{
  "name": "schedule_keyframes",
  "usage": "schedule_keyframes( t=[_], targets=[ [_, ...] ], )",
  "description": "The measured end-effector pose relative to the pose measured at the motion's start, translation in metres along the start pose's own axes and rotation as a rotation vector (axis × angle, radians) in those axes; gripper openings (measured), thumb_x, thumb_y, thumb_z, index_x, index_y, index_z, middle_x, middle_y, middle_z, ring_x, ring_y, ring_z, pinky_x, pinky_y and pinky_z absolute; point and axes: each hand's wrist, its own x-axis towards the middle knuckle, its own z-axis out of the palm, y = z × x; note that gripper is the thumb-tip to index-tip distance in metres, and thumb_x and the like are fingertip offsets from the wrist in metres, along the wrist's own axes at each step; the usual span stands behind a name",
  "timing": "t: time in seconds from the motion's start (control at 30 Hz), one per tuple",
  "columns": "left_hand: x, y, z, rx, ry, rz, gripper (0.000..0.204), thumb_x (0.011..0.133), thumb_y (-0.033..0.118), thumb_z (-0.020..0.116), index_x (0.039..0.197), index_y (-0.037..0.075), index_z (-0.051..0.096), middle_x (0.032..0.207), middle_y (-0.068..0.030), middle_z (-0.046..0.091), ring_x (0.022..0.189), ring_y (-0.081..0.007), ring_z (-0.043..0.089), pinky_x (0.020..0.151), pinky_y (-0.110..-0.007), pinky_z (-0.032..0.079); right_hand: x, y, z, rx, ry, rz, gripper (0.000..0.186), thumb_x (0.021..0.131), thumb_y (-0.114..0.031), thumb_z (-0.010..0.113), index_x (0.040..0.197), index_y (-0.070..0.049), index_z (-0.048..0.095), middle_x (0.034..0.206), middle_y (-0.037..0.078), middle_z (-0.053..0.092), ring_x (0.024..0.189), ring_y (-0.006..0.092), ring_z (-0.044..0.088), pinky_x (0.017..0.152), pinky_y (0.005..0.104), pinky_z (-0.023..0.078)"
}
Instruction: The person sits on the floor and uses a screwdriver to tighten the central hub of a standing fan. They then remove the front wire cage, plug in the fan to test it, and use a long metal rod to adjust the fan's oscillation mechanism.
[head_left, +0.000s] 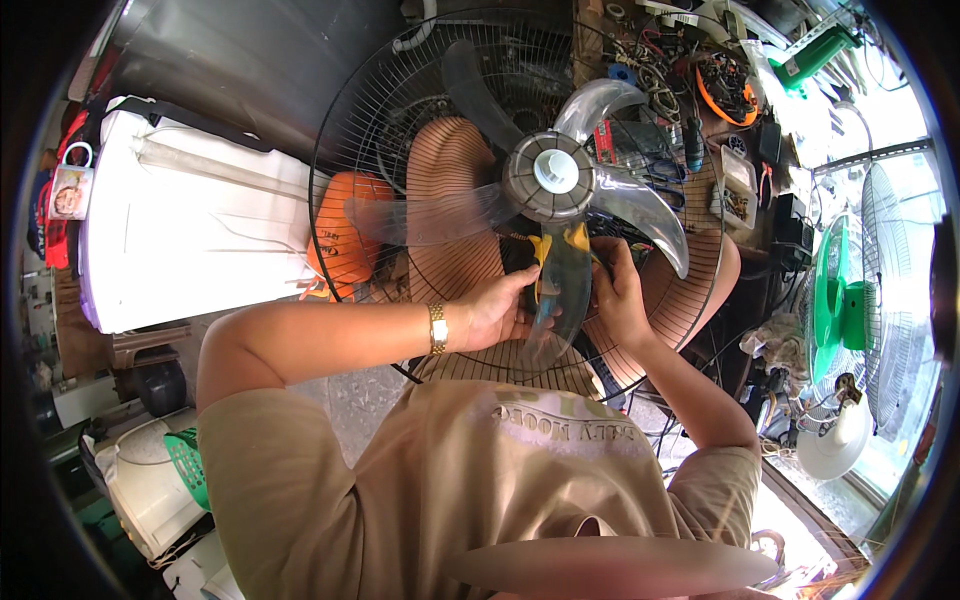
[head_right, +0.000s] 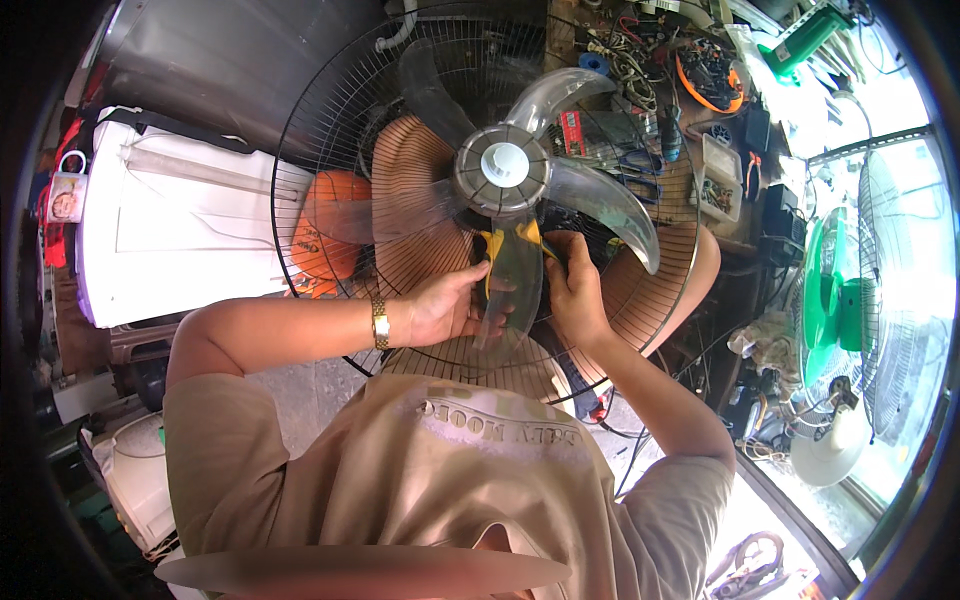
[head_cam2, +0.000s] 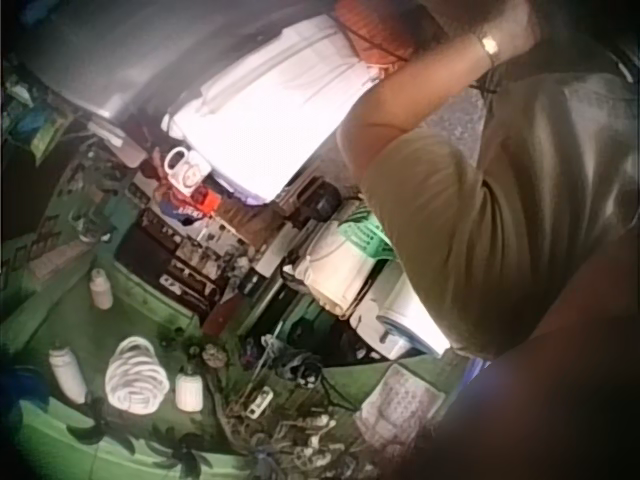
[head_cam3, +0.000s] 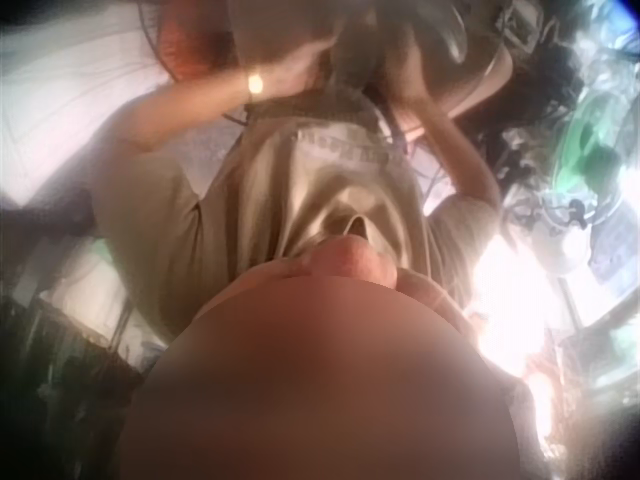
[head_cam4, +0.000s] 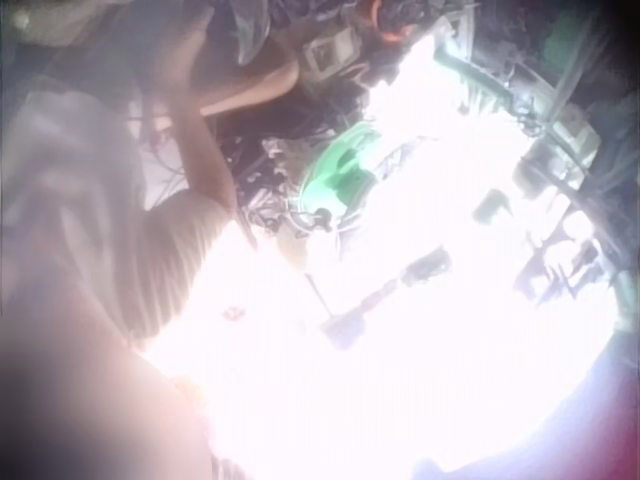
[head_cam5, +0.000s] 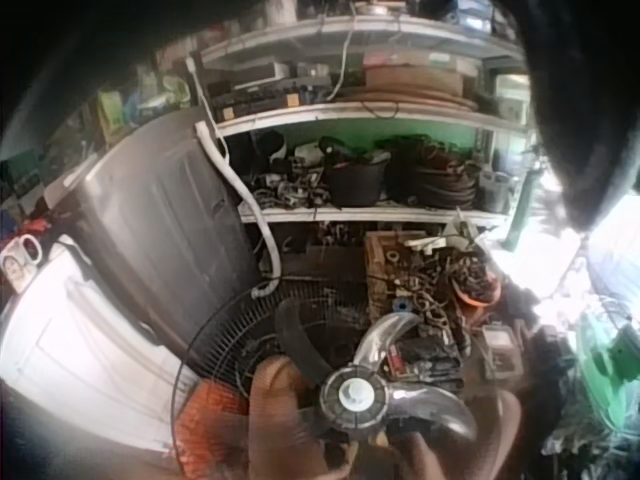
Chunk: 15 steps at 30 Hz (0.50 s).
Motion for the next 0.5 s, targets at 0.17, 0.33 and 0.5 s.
schedule_keyframes(
  t=[0.17, 0.33, 0.5],
  targets=[
    [-0.001, 0.000, 0.001, -0.026, 0.006, 0.007, 0.044, 0.101, 0.041, 0.034, 0.120, 0.005, 0.049, 0.112, -0.0148, 0.061, 0.101, -0.0232, 0.062, 0.088, -0.039, 0.052, 0.010, -0.003, 0.004, -0.022, 0.023, -0.060, 0.025, 0.089, 0.005, 0.048, 0.115, 0.003, 0.046, 0.104, 0.021, 0.059, 0.103, 0.0324, 0.058, 0.090, 0.0358, 0.044],
    [-0.010, 0.002, 0.009, 0.146, 0.065, 0.069, 0.036, 0.104, 0.030, 0.030, 0.118, 0.002, 0.049, 0.106, -0.0152, 0.063, 0.093, -0.0234, 0.065, 0.082, -0.037, 0.056, 0.001, -0.011, 0.003, -0.361, -0.058, -0.216, 0.043, 0.085, 0.001, 0.054, 0.125, 0.003, 0.039, 0.119, 0.024, 0.047, 0.110, 0.0391, 0.052, 0.092, 0.0393, 0.044],
    [-0.009, -0.001, 0.011, 0.421, 0.171, 0.153, 0.034, 0.103, 0.028, 0.036, 0.113, -0.001, 0.050, 0.091, -0.0134, 0.063, 0.074, -0.0199, 0.066, 0.063, -0.030, 0.058, -0.008, -0.012, 0.004, -0.368, -0.122, -0.256, 0.064, 0.080, -0.010, 0.063, 0.134, 0.005, 0.031, 0.128, 0.026, 0.035, 0.116, 0.0431, 0.044, 0.097, 0.0447, 0.039]
  ],
)
